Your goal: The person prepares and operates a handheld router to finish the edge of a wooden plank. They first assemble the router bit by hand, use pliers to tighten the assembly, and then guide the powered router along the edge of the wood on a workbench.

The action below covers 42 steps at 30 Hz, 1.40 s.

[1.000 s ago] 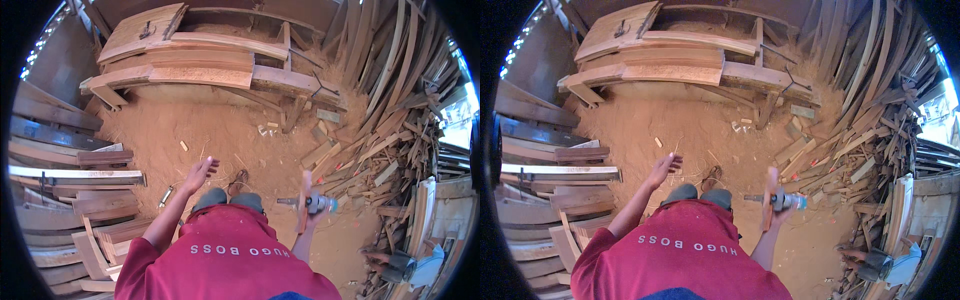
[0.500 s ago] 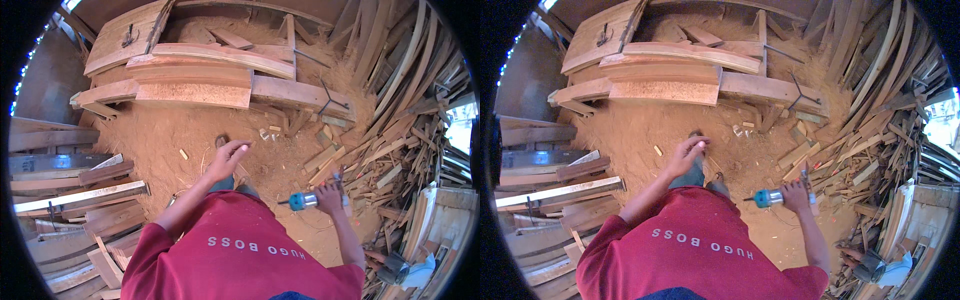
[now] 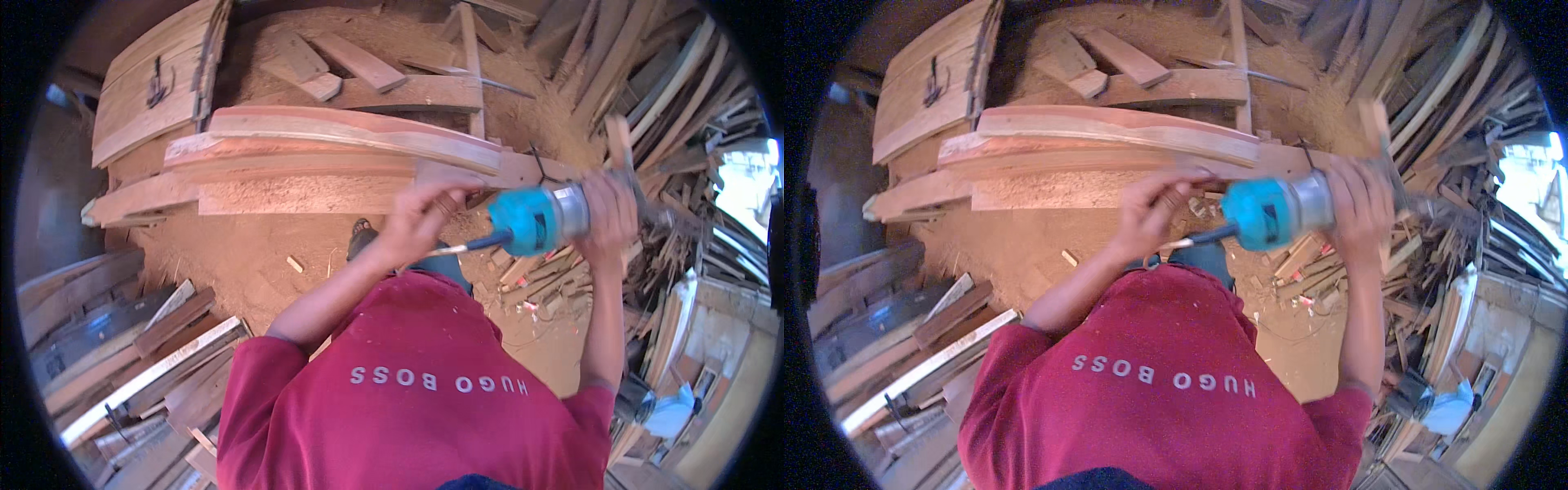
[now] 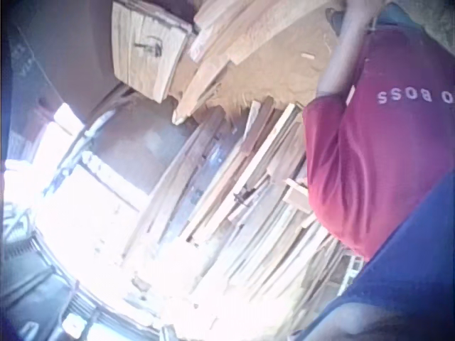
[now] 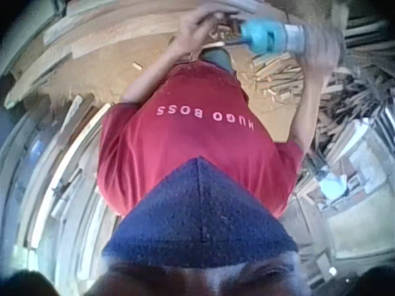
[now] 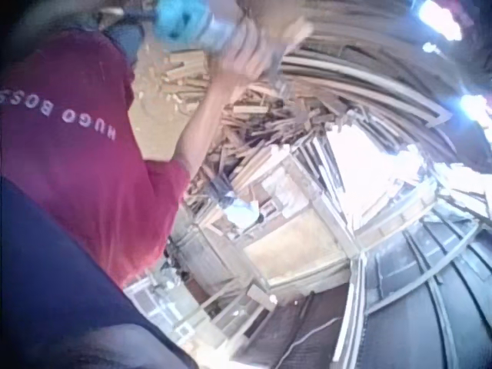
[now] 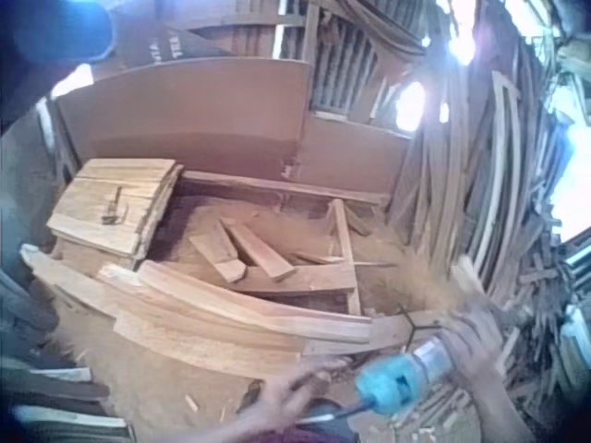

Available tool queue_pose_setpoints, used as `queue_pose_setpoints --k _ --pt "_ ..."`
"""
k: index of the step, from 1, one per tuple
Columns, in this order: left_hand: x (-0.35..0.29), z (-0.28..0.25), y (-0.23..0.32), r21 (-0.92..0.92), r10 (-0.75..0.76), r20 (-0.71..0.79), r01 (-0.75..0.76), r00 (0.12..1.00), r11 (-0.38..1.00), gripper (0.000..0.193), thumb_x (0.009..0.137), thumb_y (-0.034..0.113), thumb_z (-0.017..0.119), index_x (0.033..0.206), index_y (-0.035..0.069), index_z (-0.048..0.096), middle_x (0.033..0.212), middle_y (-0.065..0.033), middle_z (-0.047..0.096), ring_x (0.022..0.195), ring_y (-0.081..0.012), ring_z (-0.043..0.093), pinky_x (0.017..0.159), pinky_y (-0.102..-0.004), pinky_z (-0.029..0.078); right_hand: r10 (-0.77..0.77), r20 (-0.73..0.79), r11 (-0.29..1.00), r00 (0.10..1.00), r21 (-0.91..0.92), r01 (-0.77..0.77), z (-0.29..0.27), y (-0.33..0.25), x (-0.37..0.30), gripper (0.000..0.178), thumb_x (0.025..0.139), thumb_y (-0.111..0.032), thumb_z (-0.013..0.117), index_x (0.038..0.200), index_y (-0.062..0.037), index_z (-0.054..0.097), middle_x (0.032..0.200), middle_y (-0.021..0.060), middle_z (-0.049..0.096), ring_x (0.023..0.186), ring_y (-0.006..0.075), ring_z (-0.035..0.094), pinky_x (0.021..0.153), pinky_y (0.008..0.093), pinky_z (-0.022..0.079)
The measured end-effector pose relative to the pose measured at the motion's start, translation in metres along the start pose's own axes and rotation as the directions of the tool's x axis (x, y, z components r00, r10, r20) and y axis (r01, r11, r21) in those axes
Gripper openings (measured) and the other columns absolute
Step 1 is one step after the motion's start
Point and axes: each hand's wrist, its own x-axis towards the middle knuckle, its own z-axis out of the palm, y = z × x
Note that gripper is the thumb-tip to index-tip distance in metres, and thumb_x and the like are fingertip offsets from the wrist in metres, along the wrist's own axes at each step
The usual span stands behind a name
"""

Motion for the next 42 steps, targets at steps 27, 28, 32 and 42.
queue_pose_setpoints --k 27,28,32,42 --pt "0.069 -0.195 -0.088 0.266 0.223 -0.957 0.253 0.188 0.930 0.035 0.093 0.024 0.066 0.120 0.001 0.063 0.119 -0.0141 0.065 0.104 -0.0226 0.064 0.089 -0.0348 0.051 -0.187 0.139 -0.077 0.972 0.985 -0.155 0.376 -0.109 0.283 0.085 0.050 -0.026 0.095 0.121 -0.0041 0.054 0.111 0.0095 0.063 0.103 0.0216 0.062 0.090 0.0379 0.051" --pt "0.053 -0.232 -0.100 0.273 0.251 -0.962 0.440 0.108 0.855 0.039 0.095 0.027 0.062 0.124 0.001 0.059 0.121 -0.0153 0.065 0.107 -0.0244 0.063 0.091 -0.0360 0.050 -0.230 0.196 -0.147 0.953 0.961 -0.233 0.383 -0.115 0.283 0.087 0.049 -0.024 0.095 0.123 -0.0040 0.052 0.116 0.0085 0.061 0.107 0.0202 0.060 0.092 0.0363 0.050" --pt "0.003 -0.348 -0.153 0.201 0.404 -0.915 0.844 -0.021 0.498 0.042 0.098 0.027 0.056 0.129 0.000 0.055 0.125 -0.0204 0.061 0.116 -0.0316 0.059 0.098 -0.0390 0.045 -0.382 0.194 -0.203 0.904 0.937 -0.286 0.421 -0.146 0.280 0.087 0.049 -0.021 0.094 0.124 -0.0039 0.053 0.115 0.0065 0.061 0.106 0.0181 0.059 0.092 0.0364 0.050" --pt "-0.008 -0.363 -0.208 0.176 0.437 -0.895 0.829 -0.090 0.531 0.036 0.094 0.014 0.048 0.125 -0.003 0.054 0.121 -0.0244 0.059 0.117 -0.0392 0.054 0.102 -0.0445 0.041 -0.510 0.349 -0.175 0.786 0.853 -0.492 0.411 -0.145 0.236 0.071 0.067 -0.029 0.083 0.127 -0.0053 0.053 0.123 0.0092 0.057 0.115 0.0237 0.054 0.102 0.0415 0.042"
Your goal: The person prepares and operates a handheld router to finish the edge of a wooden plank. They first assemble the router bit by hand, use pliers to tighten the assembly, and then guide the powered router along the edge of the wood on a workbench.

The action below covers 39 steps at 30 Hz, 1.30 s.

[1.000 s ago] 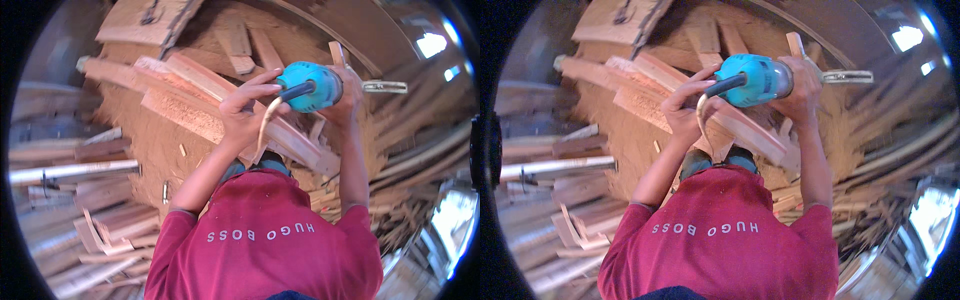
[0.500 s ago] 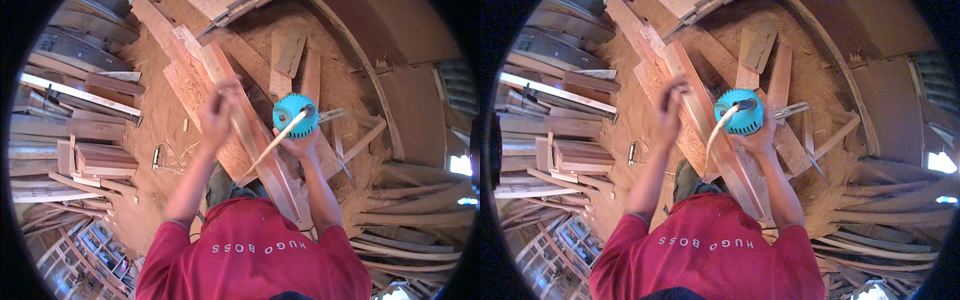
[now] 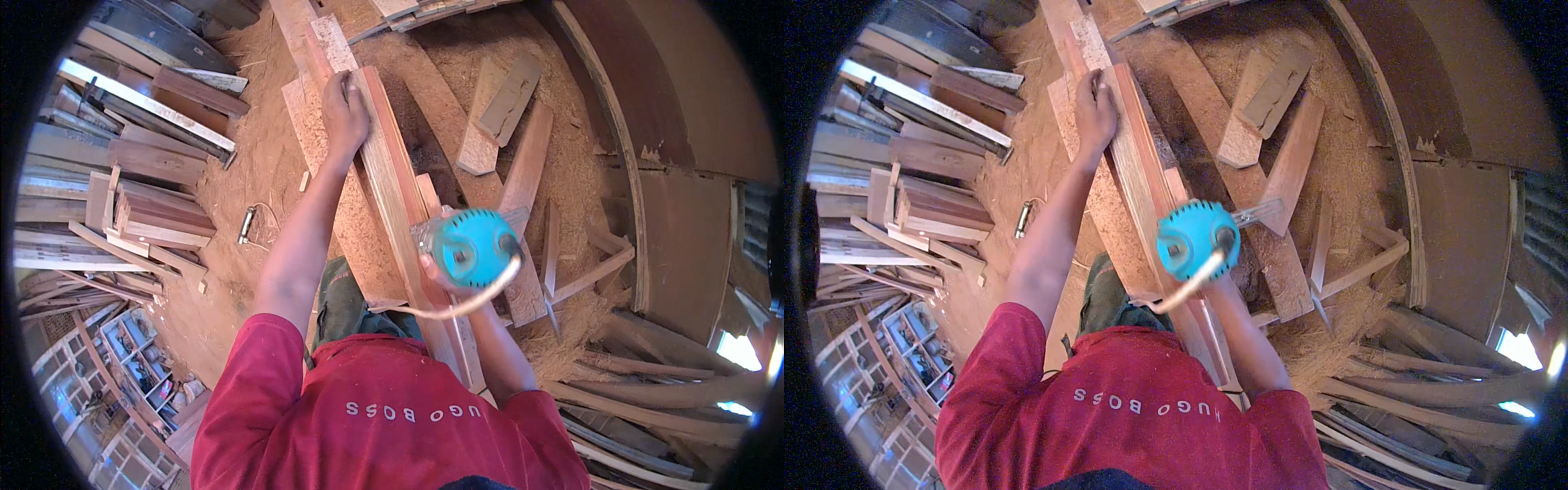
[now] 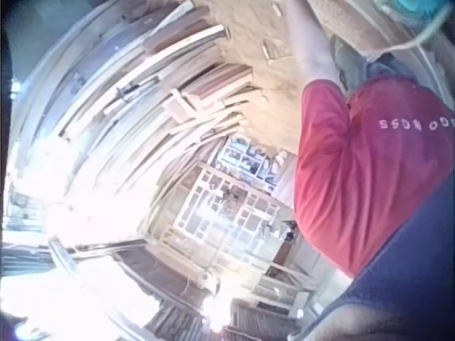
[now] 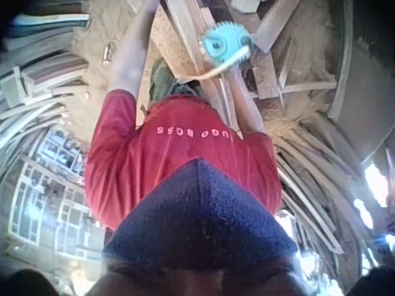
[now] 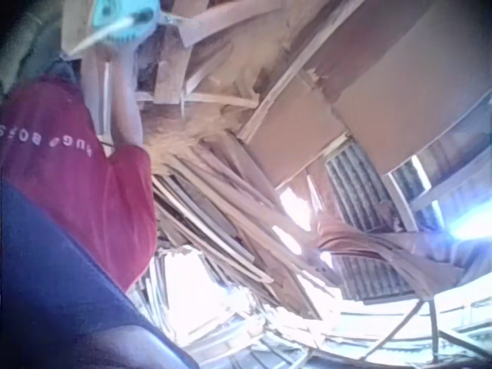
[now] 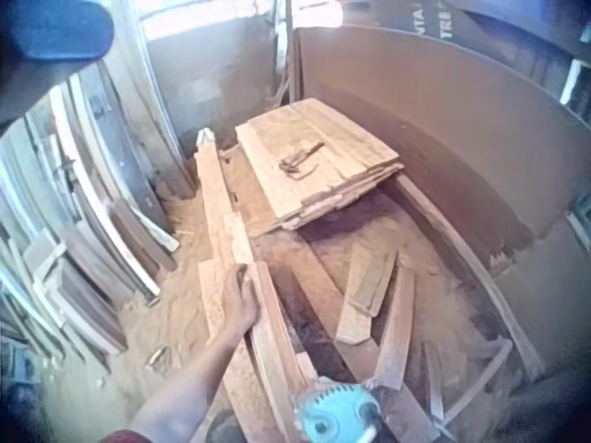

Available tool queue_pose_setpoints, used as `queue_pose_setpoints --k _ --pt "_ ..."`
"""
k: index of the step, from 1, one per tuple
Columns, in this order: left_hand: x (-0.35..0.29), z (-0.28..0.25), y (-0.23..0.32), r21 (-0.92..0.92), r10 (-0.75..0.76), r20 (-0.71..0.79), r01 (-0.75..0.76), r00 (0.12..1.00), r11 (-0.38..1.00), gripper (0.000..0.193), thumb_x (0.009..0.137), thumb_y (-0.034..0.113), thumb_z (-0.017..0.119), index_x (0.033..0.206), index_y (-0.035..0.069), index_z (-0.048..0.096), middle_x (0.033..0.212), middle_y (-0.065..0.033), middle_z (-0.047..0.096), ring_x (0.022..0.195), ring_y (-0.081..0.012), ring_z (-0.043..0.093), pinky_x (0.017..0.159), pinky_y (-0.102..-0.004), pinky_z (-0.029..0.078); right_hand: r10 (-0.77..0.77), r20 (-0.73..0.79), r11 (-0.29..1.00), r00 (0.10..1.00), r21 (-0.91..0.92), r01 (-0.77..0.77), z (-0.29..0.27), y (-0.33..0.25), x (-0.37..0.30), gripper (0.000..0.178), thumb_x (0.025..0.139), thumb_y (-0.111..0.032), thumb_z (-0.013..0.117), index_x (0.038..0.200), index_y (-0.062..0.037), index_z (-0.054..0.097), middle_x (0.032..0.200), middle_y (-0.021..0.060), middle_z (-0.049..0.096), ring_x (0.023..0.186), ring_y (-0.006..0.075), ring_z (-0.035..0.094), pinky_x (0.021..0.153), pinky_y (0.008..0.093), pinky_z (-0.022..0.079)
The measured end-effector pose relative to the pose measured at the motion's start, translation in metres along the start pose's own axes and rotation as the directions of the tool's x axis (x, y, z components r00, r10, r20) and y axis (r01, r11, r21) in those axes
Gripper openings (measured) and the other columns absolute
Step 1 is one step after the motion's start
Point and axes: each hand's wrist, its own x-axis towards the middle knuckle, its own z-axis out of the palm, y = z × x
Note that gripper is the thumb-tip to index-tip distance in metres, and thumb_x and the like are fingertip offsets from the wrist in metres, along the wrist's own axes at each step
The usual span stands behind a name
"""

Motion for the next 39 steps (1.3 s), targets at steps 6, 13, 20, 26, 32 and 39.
queue_pose_setpoints --k 6,13,20,26,32,39 --pt "-0.006 0.005 -0.004 0.121 -0.068 -0.101 0.080 0.993 0.989 0.043 0.095 0.018 0.048 0.132 -0.002 0.051 0.129 -0.0242 0.057 0.124 -0.0392 0.048 0.107 -0.0448 0.035 -0.410 -0.036 0.911 0.911 0.023 0.411 0.009 -0.013 0.020 0.087 0.064 -0.028 0.085 0.134 -0.0067 0.038 0.120 0.0119 0.057 0.112 0.0259 0.057 0.098 0.0413 0.047" --pt "-0.009 0.006 -0.001 0.028 -0.119 -0.116 0.123 0.986 0.992 0.038 0.095 0.018 0.047 0.125 -0.004 0.056 0.124 -0.0245 0.059 0.117 -0.0391 0.055 0.103 -0.0439 0.041 -0.440 -0.053 0.898 0.896 -0.031 0.439 0.028 0.006 0.067 0.070 0.072 -0.024 0.079 0.129 -0.0072 0.043 0.120 0.0134 0.057 0.112 0.0273 0.057 0.098 0.0410 0.047" --pt "-0.005 0.008 -0.002 -0.023 -0.167 -0.122 0.165 0.978 0.986 0.034 0.095 0.014 0.047 0.120 -0.005 0.061 0.126 -0.0240 0.059 0.121 -0.0381 0.055 0.105 -0.0421 0.040 0.030 0.084 0.838 0.996 0.541 -0.071 0.068 0.040 0.130 0.071 0.080 -0.026 0.076 0.138 -0.0035 0.043 0.126 0.0082 0.054 0.120 0.0246 0.050 0.105 0.0421 0.039" --pt "-0.005 0.007 -0.001 -0.036 -0.178 -0.102 0.175 0.979 0.984 0.036 0.095 0.014 0.047 0.122 -0.004 0.061 0.129 -0.0224 0.059 0.124 -0.0370 0.053 0.107 -0.0419 0.039 -0.334 -0.070 0.943 0.940 -0.038 0.332 0.093 0.051 0.205 0.099 0.061 -0.041 0.087 0.137 -0.0031 0.038 0.129 0.0146 0.053 0.117 0.0305 0.056 0.099 0.0452 0.046" --pt "-0.003 0.008 -0.001 0.034 -0.190 -0.064 0.192 0.980 0.981 0.036 0.096 0.016 0.046 0.123 -0.004 0.061 0.130 -0.0223 0.058 0.124 -0.0373 0.053 0.107 -0.0419 0.039 -0.529 -0.292 0.848 0.797 -0.160 0.505 0.111 0.009 0.254 0.090 0.056 -0.038 0.089 0.126 0.0007 0.047 0.114 0.0191 0.058 0.101 0.0347 0.062 0.086 0.0427 0.051" --pt "-0.003 0.013 -0.007 0.009 -0.196 -0.087 0.197 0.977 0.980 0.036 0.097 0.017 0.046 0.123 -0.003 0.061 0.130 -0.0221 0.058 0.125 -0.0363 0.053 0.107 -0.0416 0.040 -0.538 -0.292 0.841 0.791 -0.122 0.527 0.127 -0.007 0.299 0.079 0.056 -0.045 0.088 0.113 -0.0018 0.053 0.099 0.0146 0.061 0.087 0.0315 0.063 0.074 0.0412 0.052"
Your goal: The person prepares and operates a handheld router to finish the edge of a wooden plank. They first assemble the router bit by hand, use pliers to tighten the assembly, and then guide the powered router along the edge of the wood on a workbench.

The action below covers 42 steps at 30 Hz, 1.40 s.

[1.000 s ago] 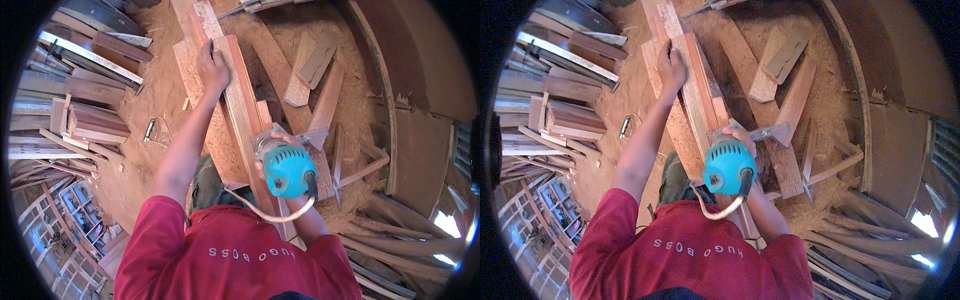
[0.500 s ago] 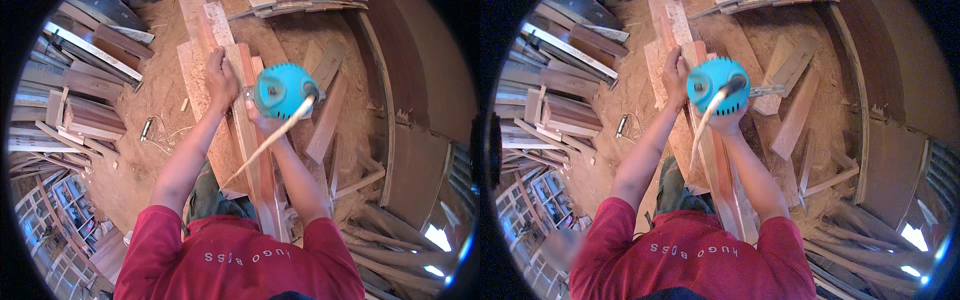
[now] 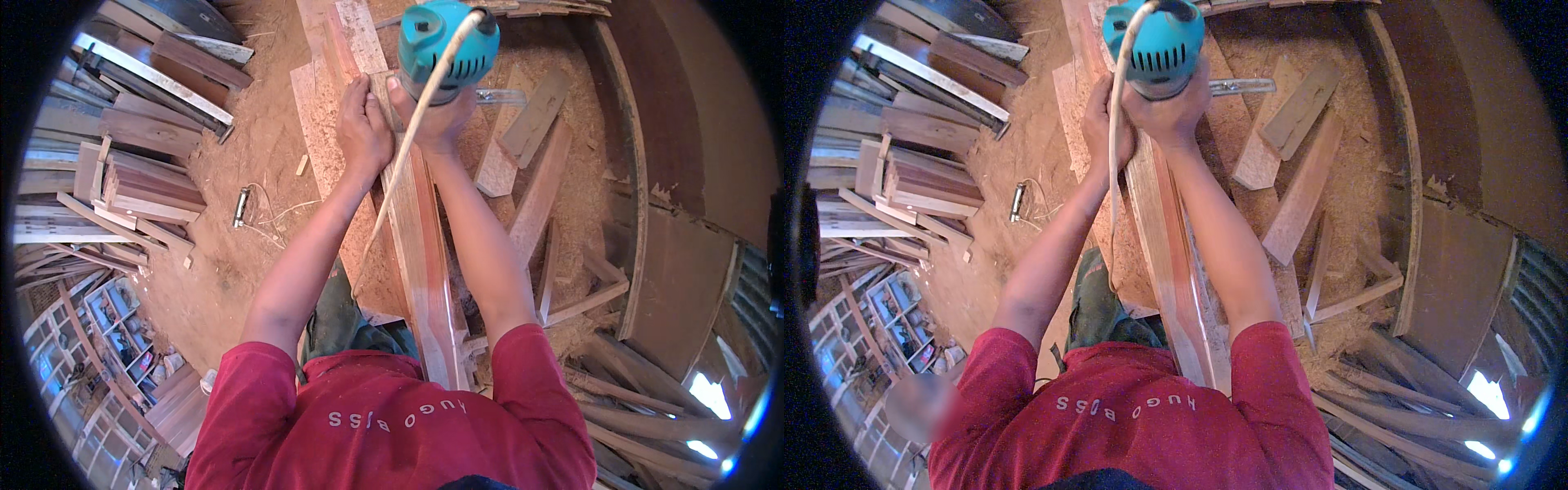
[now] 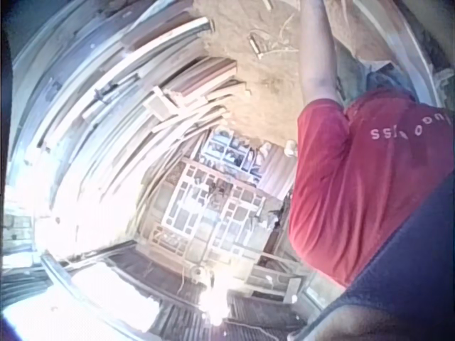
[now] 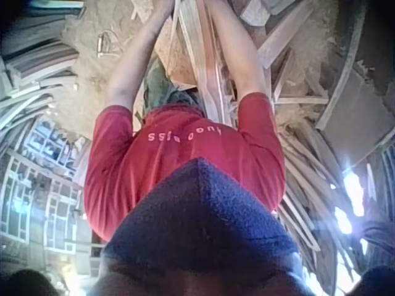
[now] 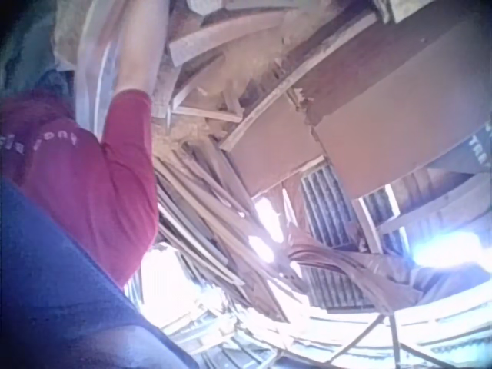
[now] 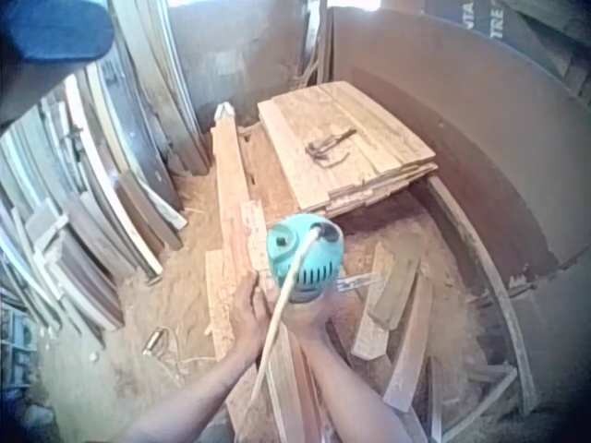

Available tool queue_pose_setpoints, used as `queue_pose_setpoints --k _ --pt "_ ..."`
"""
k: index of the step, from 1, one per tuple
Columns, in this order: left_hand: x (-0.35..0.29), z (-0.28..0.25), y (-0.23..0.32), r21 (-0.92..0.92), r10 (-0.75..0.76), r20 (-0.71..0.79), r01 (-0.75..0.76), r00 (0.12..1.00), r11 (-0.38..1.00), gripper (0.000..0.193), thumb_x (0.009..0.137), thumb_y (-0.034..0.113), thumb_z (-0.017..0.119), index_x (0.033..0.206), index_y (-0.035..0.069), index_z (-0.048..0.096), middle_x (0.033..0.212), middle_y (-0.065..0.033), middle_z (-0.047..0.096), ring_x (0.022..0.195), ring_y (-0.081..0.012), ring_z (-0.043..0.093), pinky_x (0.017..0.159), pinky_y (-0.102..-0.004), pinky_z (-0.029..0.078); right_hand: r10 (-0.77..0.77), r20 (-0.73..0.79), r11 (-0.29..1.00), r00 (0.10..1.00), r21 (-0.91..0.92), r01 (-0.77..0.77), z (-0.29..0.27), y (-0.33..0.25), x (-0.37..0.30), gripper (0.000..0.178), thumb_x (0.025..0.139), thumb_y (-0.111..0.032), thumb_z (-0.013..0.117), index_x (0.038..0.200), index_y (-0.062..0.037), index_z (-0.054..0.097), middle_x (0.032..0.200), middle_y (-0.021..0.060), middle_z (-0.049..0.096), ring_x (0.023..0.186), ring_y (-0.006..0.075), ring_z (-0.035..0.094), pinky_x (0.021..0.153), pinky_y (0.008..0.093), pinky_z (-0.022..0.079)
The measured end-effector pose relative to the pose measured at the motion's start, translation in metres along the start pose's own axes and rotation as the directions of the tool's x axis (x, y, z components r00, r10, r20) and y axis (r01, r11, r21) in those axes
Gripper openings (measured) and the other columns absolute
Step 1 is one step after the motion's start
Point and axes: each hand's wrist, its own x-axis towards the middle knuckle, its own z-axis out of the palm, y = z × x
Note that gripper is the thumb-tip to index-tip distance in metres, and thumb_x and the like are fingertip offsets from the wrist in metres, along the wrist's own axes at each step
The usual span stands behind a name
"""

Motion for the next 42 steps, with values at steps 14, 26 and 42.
queue_pose_setpoints --k 14,26,42 --pt "0.004 0.003 -0.012 0.000 0.101 -0.031 -0.101 0.994 0.995 0.038 0.097 0.022 0.045 0.125 -0.001 0.056 0.121 -0.0241 0.059 0.114 -0.0394 0.056 0.099 -0.0451 0.043 0.143 0.154 0.982 0.978 0.103 -0.160 -0.081 -0.052 -0.070 0.076 0.056 -0.044 0.089 0.113 -0.0073 0.056 0.098 0.0126 0.066 0.090 0.0285 0.067 0.078 0.0399 0.055" --pt "0.001 0.002 -0.013 -0.082 0.091 -0.033 -0.093 0.995 0.992 0.038 0.095 0.011 0.043 0.129 -0.003 0.055 0.127 -0.0227 0.060 0.123 -0.0345 0.054 0.107 -0.0394 0.039 0.376 0.291 0.776 0.880 0.421 -0.471 -0.218 -0.135 -0.217 0.065 0.073 -0.027 0.078 0.126 -0.0088 0.046 0.113 0.0140 0.059 0.108 0.0241 0.058 0.095 0.0433 0.048" --pt "0.011 0.006 -0.033 -0.145 0.194 0.007 -0.191 0.981 0.971 0.043 0.092 0.020 0.053 0.129 -0.001 0.054 0.121 -0.0226 0.061 0.115 -0.0336 0.058 0.100 -0.0401 0.044 0.131 0.191 0.974 0.973 0.157 -0.162 -0.099 -0.051 -0.098 0.074 0.062 -0.029 0.087 0.121 -0.0040 0.051 0.105 0.0109 0.063 0.094 0.0241 0.063 0.082 0.0380 0.052"
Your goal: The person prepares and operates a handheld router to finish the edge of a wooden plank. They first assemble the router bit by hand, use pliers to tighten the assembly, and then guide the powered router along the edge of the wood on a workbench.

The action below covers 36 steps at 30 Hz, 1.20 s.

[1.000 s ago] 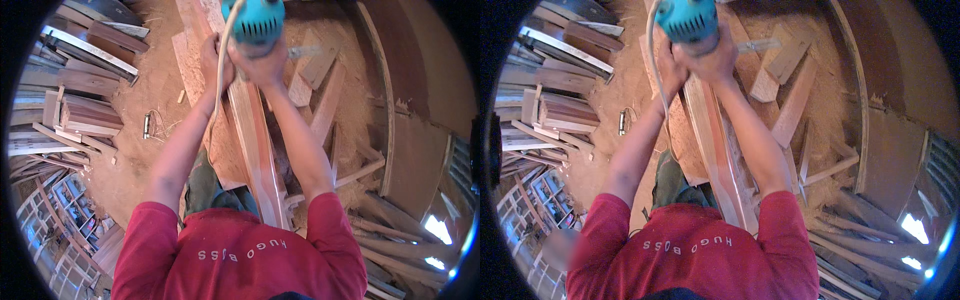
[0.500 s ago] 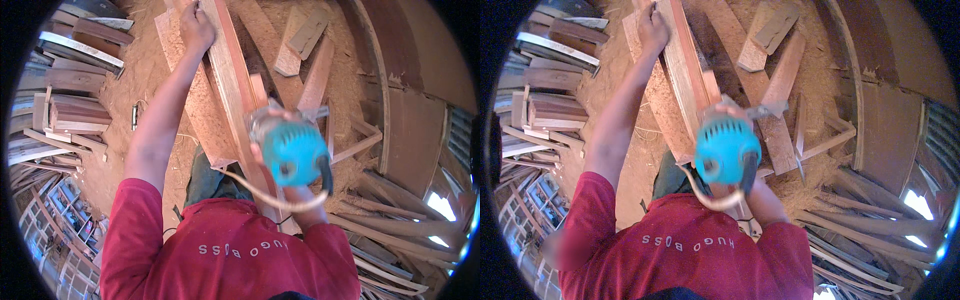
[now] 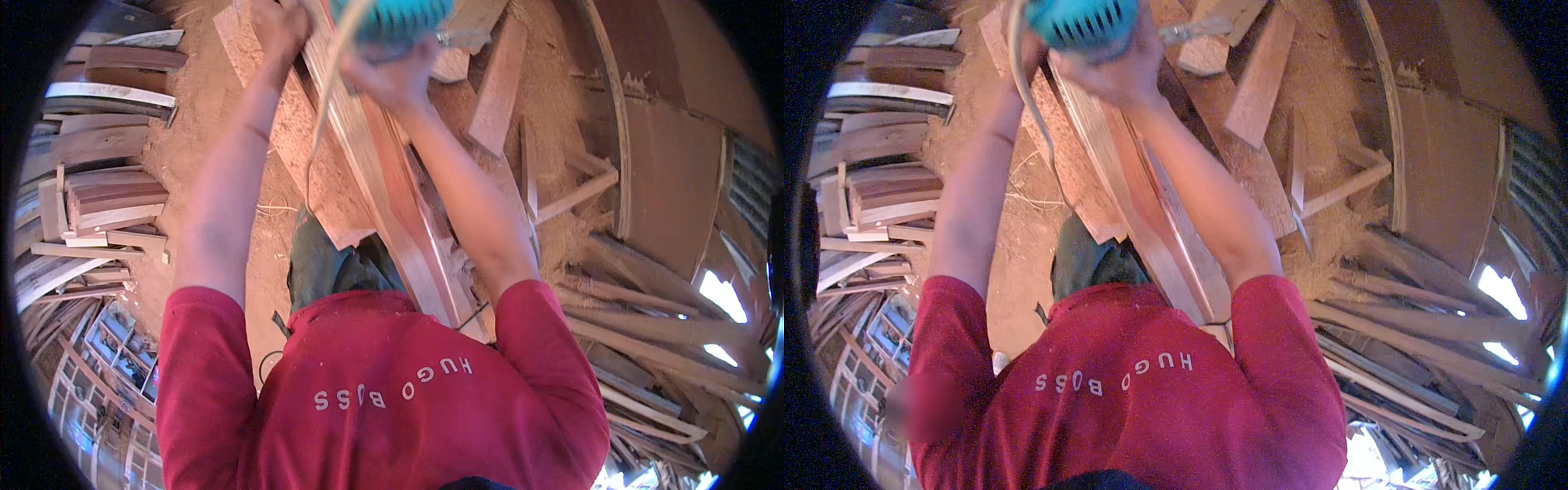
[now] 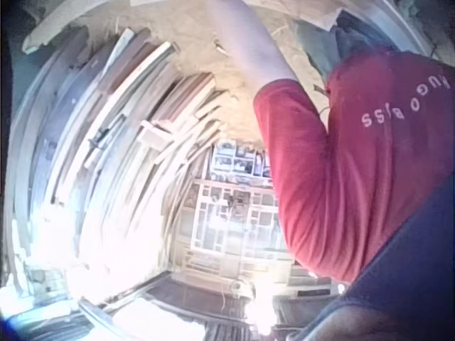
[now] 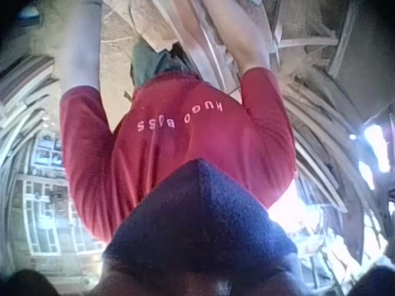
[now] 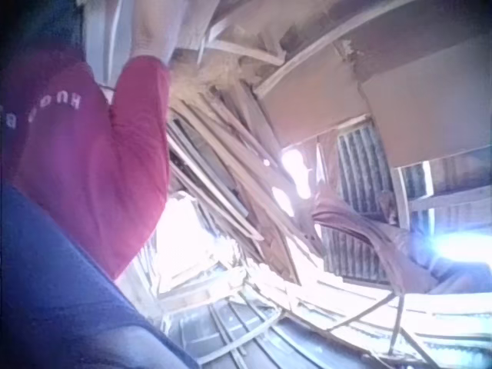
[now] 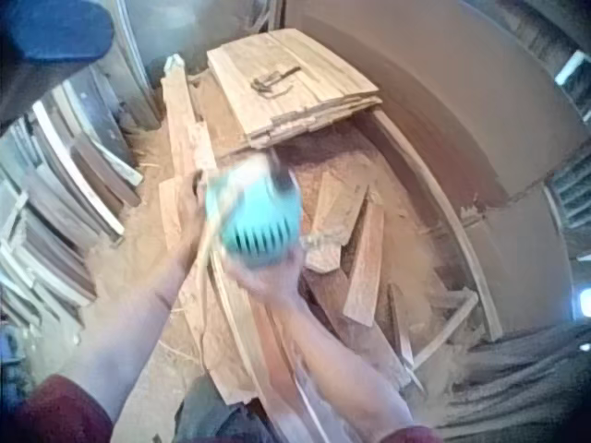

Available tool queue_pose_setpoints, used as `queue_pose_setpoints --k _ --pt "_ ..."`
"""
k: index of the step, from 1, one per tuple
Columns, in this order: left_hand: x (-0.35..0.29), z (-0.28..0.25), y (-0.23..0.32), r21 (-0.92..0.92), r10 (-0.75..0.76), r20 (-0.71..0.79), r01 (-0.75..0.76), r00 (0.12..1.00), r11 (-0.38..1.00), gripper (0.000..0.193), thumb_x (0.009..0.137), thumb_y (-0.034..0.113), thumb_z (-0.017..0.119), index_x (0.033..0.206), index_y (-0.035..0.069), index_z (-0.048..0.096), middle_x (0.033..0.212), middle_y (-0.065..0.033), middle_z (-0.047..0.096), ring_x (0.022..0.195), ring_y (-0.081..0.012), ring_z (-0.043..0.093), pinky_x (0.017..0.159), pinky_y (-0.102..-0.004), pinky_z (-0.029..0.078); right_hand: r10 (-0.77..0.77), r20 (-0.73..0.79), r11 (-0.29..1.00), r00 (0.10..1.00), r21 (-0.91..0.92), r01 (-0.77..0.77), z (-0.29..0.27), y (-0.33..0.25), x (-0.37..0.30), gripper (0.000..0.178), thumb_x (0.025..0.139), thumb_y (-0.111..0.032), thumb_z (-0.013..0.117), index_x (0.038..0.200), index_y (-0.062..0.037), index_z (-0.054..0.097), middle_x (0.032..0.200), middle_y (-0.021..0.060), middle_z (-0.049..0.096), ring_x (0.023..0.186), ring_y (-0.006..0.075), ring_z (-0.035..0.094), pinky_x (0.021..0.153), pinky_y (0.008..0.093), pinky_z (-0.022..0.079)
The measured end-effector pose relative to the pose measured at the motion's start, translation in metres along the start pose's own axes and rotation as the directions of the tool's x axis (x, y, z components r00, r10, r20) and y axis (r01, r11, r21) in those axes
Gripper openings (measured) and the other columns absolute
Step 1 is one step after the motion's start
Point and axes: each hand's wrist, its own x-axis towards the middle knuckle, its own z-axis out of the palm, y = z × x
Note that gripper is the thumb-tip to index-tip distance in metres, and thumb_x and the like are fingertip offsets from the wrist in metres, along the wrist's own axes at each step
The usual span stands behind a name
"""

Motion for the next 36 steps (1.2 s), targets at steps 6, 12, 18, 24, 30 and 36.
queue_pose_setpoints --k 6,12,18,24,30,36 --pt "0.006 0.001 -0.013 0.179 -0.017 -0.045 0.025 0.999 0.983 0.040 0.093 0.019 0.045 0.125 -0.002 0.058 0.122 -0.0269 0.061 0.116 -0.0387 0.057 0.102 -0.0420 0.043 0.163 -0.042 0.974 0.986 -0.152 -0.167 -0.101 -0.099 -0.220 0.073 0.064 -0.023 0.087 0.124 -0.0088 0.048 0.109 0.0112 0.061 0.102 0.0256 0.060 0.091 0.0405 0.048" --pt "-0.026 -0.013 0.066 0.424 0.126 0.151 -0.179 0.981 0.888 0.040 0.097 0.024 0.046 0.128 0.000 0.055 0.122 -0.0266 0.061 0.116 -0.0390 0.057 0.100 -0.0436 0.044 0.360 -0.016 0.927 0.933 -0.103 -0.360 -0.183 -0.213 -0.336 0.083 0.060 -0.015 0.090 0.129 -0.0122 0.045 0.118 0.0127 0.059 0.114 0.0267 0.056 0.102 0.0417 0.043" --pt "-0.170 -0.088 0.168 -0.453 0.537 0.832 -0.730 -0.140 0.512 0.072 0.077 0.056 0.071 0.135 0.019 0.054 0.135 -0.0100 0.054 0.133 -0.0314 0.044 0.119 -0.0509 0.021 0.310 -0.381 0.872 0.871 -0.252 -0.420 -0.230 -0.239 -0.387 0.085 0.069 -0.029 0.086 0.134 -0.0069 0.037 0.125 0.0086 0.050 0.121 0.0233 0.049 0.106 0.0389 0.038" --pt "-0.197 -0.086 0.192 -0.541 0.274 0.835 -0.804 -0.477 0.246 0.096 0.057 0.034 0.089 0.141 0.023 0.044 0.137 -0.0069 0.049 0.128 -0.0279 0.048 0.114 -0.0477 0.032 0.418 -0.548 0.706 0.725 -0.306 -0.638 -0.262 -0.269 -0.436 0.085 0.074 -0.030 0.081 0.143 -0.0079 0.035 0.139 0.0099 0.046 0.130 0.0286 0.043 0.111 0.0439 0.035" --pt "-0.179 -0.068 0.217 -0.417 -0.093 0.816 -0.692 -0.571 0.590 0.060 0.058 0.017 0.080 0.117 0.015 0.067 0.122 -0.0093 0.060 0.112 -0.0312 0.058 0.091 -0.0416 0.049 0.338 -0.458 0.777 0.822 -0.357 -0.519 -0.262 -0.283 -0.442 0.088 0.072 -0.008 0.080 0.145 -0.0092 0.031 0.138 0.0091 0.044 0.130 0.0246 0.041 0.110 0.0420 0.036" --pt "-0.171 -0.058 0.201 -0.479 0.175 0.862 -0.651 -0.476 0.589 0.056 0.061 0.028 0.073 0.115 0.016 0.066 0.097 -0.0123 0.067 0.099 -0.0327 0.060 0.088 -0.0455 0.045 0.244 -0.369 0.787 0.897 -0.465 -0.406 -0.260 -0.286 -0.436 0.086 0.073 -0.009 0.077 0.145 -0.0100 0.029 0.139 0.0080 0.042 0.131 0.0248 0.040 0.112 0.0411 0.035"
